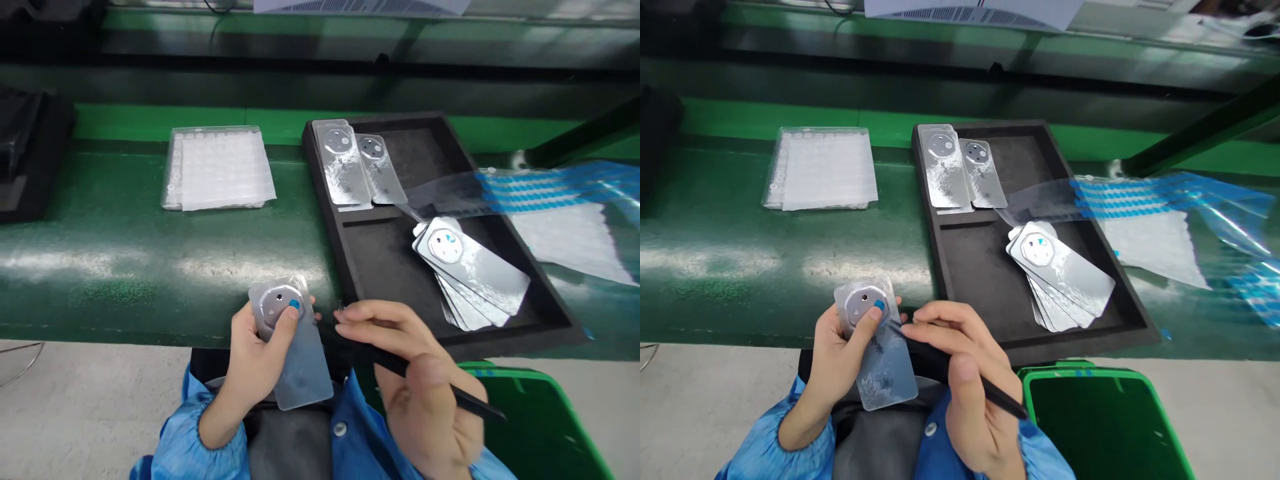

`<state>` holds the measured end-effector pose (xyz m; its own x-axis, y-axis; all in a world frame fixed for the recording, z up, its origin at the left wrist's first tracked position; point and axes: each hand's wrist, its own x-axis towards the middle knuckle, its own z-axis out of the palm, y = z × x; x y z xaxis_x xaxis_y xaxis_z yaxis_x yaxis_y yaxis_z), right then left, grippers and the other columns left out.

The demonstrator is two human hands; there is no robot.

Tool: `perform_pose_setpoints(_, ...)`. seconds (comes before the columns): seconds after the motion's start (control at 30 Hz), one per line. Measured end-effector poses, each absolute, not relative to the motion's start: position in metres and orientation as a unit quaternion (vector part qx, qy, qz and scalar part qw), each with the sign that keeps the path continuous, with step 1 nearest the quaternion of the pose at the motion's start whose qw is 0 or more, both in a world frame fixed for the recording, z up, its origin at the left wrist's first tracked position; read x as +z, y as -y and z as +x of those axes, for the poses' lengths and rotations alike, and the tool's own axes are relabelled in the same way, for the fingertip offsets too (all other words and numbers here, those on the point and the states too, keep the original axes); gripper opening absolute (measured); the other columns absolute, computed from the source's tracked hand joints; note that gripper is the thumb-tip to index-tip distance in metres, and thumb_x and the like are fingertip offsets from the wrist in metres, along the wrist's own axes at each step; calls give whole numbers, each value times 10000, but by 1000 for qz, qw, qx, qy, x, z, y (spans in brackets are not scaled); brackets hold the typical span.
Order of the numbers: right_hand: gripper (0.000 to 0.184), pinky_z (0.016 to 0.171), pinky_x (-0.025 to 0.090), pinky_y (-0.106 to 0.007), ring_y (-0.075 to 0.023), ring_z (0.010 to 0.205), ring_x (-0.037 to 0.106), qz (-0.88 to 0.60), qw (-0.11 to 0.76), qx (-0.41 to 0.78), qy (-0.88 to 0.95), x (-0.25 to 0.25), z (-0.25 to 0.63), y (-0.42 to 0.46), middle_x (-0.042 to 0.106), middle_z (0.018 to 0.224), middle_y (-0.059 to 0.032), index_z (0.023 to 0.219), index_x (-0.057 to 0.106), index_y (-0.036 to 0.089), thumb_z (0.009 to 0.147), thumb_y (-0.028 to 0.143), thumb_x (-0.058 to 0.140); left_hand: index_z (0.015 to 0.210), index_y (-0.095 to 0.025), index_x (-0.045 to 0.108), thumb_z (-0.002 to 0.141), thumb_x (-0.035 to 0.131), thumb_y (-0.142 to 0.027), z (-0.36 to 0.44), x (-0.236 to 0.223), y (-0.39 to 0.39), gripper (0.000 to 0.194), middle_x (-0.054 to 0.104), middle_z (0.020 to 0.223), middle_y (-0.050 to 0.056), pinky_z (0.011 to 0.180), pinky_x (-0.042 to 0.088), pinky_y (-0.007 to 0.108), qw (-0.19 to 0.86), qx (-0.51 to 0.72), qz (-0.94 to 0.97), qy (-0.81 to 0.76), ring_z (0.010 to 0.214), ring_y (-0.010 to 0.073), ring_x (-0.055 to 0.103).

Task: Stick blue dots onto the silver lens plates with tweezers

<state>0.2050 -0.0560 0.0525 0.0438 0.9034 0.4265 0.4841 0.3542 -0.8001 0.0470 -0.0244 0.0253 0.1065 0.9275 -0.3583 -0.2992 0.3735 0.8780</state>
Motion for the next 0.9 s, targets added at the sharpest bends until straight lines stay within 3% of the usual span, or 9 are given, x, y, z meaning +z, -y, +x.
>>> perform_pose_setpoints(0.07,314,811,639,-375,-255,1013,721,-536,476,212,664,69,209,53,708,1067,-103,1069,727,202,1104,186,415,959,-151,806,861,803,-464,48,28,23,328,844,889,111,606,671,320,686,462,292,-480,714,255,815)
perform_pose_setpoints(0.13,254,759,623,-298,-205,914,722,-527,436,201,701,83,212,49,715,981,-75,1112,699,203,1082,133,457,878,-149,797,825,832,-456,50,31,22,313,829,779,90,567,664,315,693,469,278,-472,595,226,782)
perform_pose_setpoints(0.27,173,713,591,-252,-152,789,689,-489,354,164,780,94,212,42,704,925,-50,1167,669,185,1070,149,530,693,-174,742,779,839,-288,51,35,21,173,748,580,11,493,610,250,665,500,313,-459,450,153,681)
perform_pose_setpoints(0.37,171,743,573,-282,-158,812,691,-463,331,119,813,89,211,37,721,955,-59,1160,676,155,1014,83,625,677,-178,743,782,789,-205,50,33,22,118,759,613,2,515,582,217,629,512,360,-461,509,139,686)
perform_pose_setpoints(0.57,276,707,577,-340,-188,831,703,-419,304,72,852,71,214,27,751,1043,-90,1253,666,138,1003,36,608,890,-159,812,867,718,-219,47,27,22,114,813,800,45,744,627,277,629,485,398,-458,808,209,776)
perform_pose_setpoints(0.9,344,628,520,-336,-205,805,706,-401,278,77,869,78,220,27,750,1032,-98,1283,687,157,993,19,563,918,-174,826,914,704,-293,46,24,25,170,819,853,54,717,612,284,628,479,415,-452,806,211,752)
